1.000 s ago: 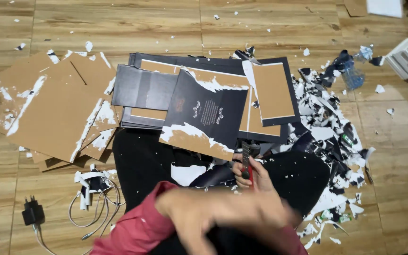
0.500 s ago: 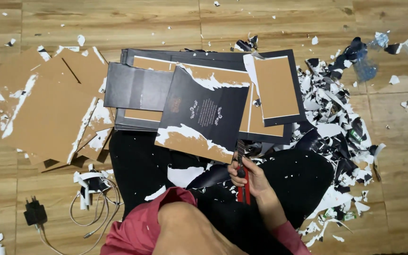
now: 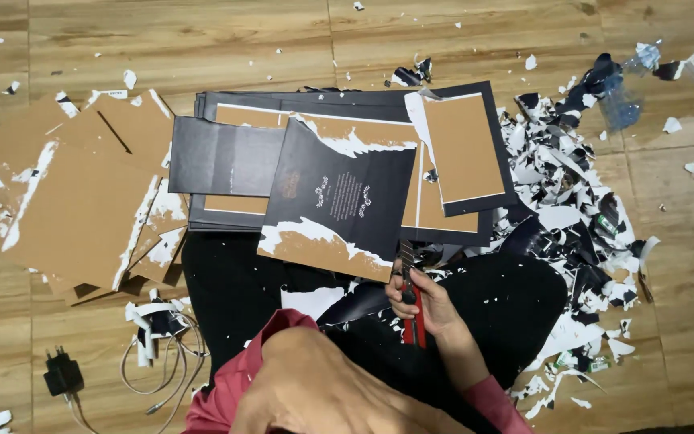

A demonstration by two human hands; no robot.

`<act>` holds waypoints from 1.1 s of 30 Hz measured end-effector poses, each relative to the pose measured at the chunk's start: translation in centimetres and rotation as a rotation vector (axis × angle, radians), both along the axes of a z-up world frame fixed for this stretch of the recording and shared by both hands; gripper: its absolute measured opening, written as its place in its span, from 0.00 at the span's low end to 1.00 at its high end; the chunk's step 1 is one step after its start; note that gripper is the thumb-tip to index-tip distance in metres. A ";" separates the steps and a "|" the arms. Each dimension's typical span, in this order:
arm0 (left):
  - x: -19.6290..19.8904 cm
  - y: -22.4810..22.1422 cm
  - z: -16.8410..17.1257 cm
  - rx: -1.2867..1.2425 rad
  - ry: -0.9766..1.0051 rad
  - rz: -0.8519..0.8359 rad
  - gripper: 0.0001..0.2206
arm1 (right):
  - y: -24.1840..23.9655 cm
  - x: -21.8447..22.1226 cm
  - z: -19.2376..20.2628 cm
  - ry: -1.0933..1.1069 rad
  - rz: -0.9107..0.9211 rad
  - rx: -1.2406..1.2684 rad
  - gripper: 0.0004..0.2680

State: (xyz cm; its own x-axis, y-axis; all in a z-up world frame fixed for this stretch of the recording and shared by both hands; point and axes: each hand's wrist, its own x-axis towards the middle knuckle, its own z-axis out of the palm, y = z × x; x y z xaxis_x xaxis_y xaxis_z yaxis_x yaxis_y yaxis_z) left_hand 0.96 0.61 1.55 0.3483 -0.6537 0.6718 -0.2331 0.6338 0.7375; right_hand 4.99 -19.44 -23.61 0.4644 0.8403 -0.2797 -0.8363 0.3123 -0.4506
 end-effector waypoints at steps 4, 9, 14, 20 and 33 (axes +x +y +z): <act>-0.1 0.2 0.3 -0.011 -0.010 0.010 0.25 | -0.4 0.3 1.3 0.150 0.078 0.048 0.12; 1.2 1.2 -4.9 0.383 0.040 1.004 0.11 | -2.9 -0.1 0.3 0.638 -0.142 0.347 0.17; 1.3 4.4 -12.4 0.978 0.029 1.374 0.15 | -1.3 -1.3 9.1 -0.175 -0.208 -0.261 0.16; 2.9 3.5 -14.0 1.552 -0.192 1.286 0.31 | 0.3 -3.0 13.5 -0.831 0.010 -0.931 0.18; 2.7 3.3 -14.8 1.557 -0.262 1.383 0.27 | 2.6 -4.4 11.8 -1.908 0.465 -1.724 0.18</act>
State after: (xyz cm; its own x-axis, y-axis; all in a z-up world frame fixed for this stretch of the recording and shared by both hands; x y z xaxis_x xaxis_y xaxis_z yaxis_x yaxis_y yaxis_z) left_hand 3.68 3.92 -13.23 0.9972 -0.0496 0.0558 -0.0616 -0.9686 0.2408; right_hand 0.55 -16.82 -11.79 0.8186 0.5425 -0.1885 0.5608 -0.8259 0.0581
